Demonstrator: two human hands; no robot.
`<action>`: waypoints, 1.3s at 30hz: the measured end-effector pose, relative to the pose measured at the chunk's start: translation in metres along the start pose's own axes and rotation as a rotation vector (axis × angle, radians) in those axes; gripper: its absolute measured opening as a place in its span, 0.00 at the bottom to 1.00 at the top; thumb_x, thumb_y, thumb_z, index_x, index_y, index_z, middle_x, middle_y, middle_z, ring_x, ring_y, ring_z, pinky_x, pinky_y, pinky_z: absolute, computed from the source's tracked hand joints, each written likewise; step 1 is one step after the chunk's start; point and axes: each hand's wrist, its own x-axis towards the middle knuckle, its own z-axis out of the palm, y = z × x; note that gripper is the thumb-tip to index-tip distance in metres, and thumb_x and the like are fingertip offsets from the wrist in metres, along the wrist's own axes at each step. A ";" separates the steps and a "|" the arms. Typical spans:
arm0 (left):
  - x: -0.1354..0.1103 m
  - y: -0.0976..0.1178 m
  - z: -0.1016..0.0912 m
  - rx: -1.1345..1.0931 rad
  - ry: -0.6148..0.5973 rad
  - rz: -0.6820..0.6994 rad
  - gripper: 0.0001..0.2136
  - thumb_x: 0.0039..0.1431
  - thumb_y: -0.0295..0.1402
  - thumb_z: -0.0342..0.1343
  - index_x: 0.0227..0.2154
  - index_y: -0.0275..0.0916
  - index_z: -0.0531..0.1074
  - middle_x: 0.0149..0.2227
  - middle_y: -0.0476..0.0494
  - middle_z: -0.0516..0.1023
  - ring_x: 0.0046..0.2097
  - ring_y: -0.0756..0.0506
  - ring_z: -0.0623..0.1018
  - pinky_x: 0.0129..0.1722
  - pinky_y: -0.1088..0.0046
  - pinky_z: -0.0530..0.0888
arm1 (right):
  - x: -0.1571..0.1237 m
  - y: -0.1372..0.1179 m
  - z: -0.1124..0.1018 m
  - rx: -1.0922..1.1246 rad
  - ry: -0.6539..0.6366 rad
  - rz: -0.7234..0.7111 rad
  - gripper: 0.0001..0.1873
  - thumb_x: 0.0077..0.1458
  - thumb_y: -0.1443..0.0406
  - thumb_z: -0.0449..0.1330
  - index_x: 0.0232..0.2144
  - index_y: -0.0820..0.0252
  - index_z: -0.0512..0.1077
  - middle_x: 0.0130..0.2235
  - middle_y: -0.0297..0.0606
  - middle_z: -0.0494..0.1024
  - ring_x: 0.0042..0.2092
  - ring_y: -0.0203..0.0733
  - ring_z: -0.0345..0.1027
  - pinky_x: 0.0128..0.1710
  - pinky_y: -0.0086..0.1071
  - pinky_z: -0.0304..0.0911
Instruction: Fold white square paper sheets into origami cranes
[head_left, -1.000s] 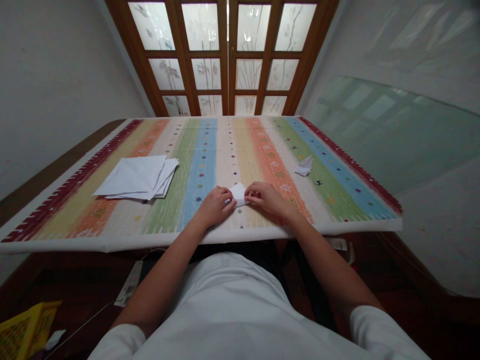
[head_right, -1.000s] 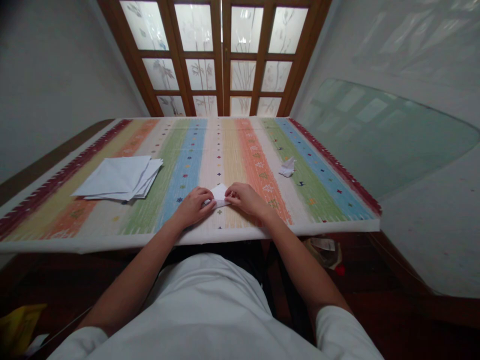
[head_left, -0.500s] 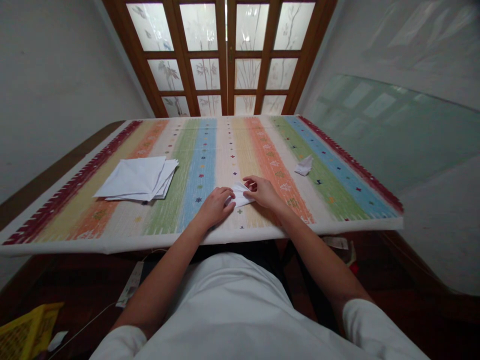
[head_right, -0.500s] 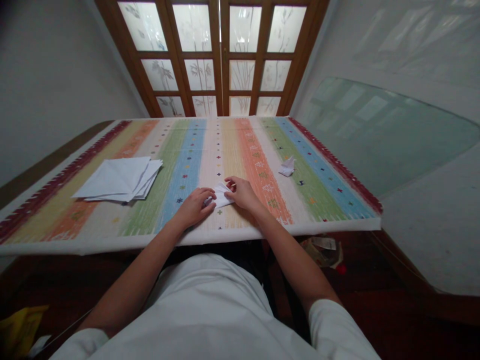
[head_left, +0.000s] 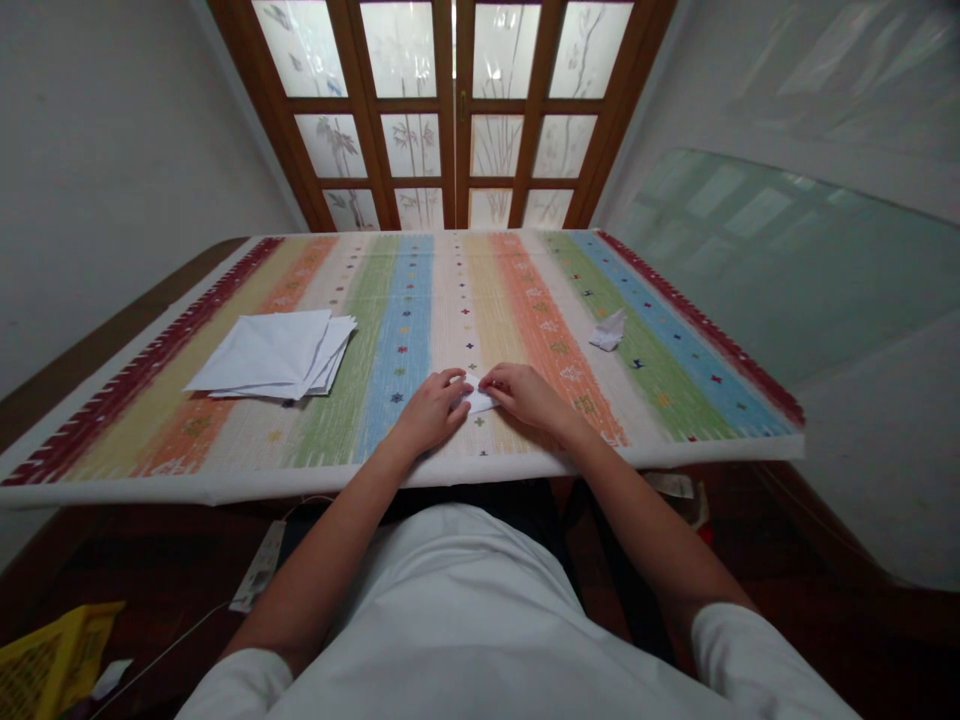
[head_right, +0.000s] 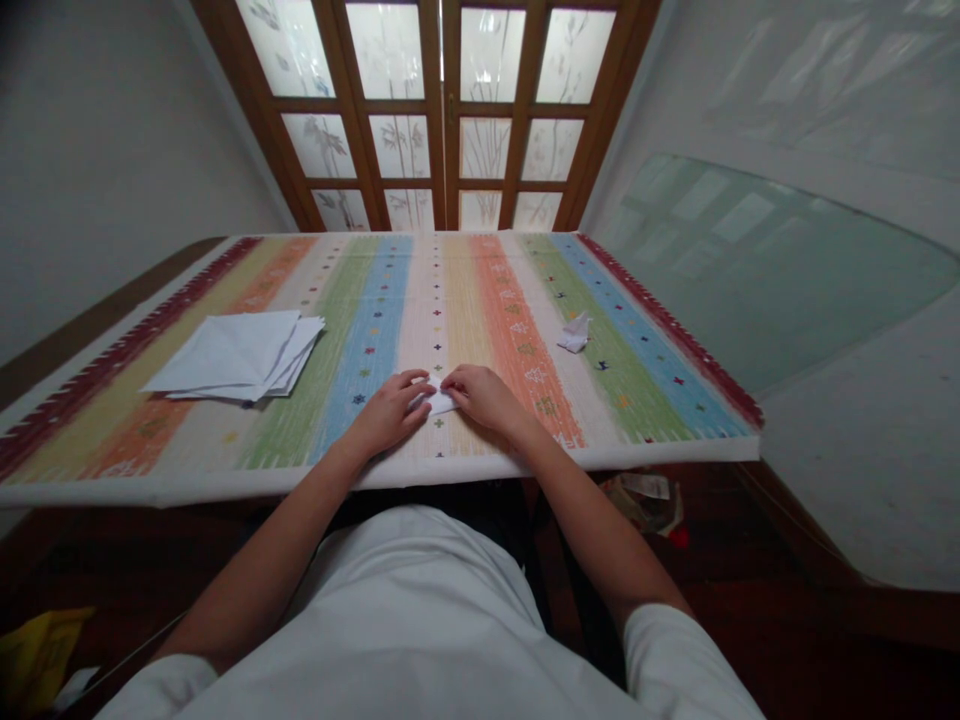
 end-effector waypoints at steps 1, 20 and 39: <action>0.000 -0.001 0.001 0.027 -0.019 0.006 0.13 0.71 0.29 0.58 0.55 0.40 0.79 0.64 0.34 0.79 0.62 0.35 0.78 0.67 0.48 0.74 | -0.001 0.000 0.001 -0.016 -0.008 0.003 0.11 0.68 0.72 0.63 0.43 0.60 0.87 0.45 0.48 0.88 0.45 0.48 0.80 0.50 0.38 0.70; -0.004 0.004 -0.003 -0.051 -0.036 -0.087 0.35 0.61 0.37 0.70 0.68 0.42 0.66 0.62 0.34 0.78 0.61 0.32 0.78 0.64 0.48 0.77 | -0.021 -0.004 -0.007 -0.023 0.080 0.165 0.06 0.64 0.70 0.69 0.43 0.62 0.85 0.39 0.44 0.84 0.40 0.44 0.76 0.43 0.34 0.66; -0.003 0.008 -0.006 0.043 -0.157 -0.002 0.33 0.66 0.39 0.62 0.72 0.40 0.64 0.72 0.31 0.71 0.66 0.29 0.72 0.69 0.42 0.71 | -0.002 -0.021 -0.011 -0.201 0.046 0.353 0.05 0.66 0.69 0.66 0.39 0.61 0.84 0.39 0.44 0.87 0.39 0.45 0.76 0.38 0.34 0.60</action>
